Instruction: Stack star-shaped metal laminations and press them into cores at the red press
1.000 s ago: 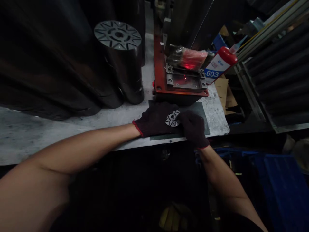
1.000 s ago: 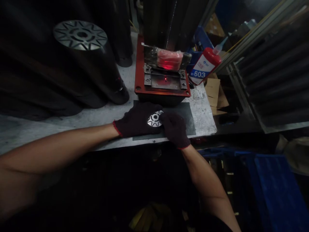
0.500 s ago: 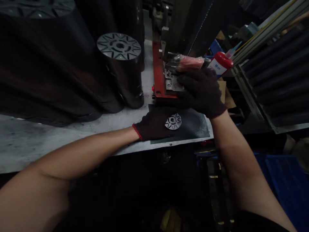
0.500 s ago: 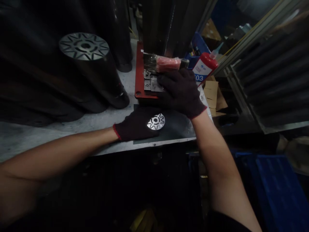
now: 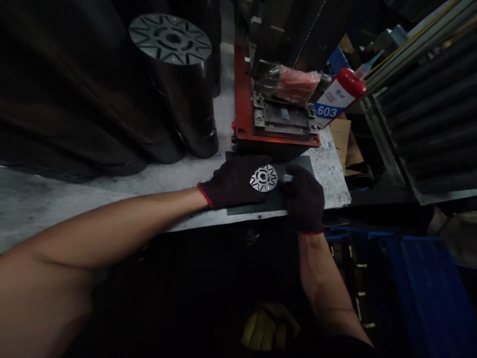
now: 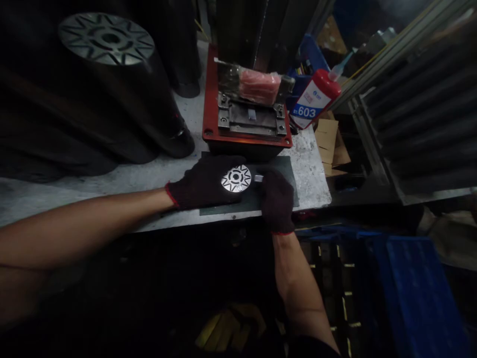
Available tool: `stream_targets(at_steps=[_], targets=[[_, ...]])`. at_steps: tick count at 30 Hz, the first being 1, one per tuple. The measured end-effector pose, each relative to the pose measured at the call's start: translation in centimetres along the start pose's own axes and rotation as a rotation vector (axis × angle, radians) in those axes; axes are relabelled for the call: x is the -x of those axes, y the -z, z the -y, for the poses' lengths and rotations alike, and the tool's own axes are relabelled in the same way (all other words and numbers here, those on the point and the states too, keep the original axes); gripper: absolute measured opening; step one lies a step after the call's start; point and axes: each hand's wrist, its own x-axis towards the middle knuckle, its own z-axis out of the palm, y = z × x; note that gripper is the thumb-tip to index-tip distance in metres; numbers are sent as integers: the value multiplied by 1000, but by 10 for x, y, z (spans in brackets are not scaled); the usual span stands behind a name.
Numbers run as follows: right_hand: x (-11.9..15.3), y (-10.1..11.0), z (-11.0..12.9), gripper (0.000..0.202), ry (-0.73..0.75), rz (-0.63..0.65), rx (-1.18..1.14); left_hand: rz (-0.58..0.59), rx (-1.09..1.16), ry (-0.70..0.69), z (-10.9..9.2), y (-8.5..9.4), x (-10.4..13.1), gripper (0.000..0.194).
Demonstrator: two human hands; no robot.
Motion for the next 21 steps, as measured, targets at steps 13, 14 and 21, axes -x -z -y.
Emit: stream_targets(at_steps=[13,14,21], targets=[[-53,23,35,30,356,191,271,7,78,-59,-13,5,-4,44],[-68,27,35,34,412,125,316,-13,93,-78,-9,3,-2,51],[-141,20,1,45,576,27,398,-19,-163,-42,-9,2,2,94]])
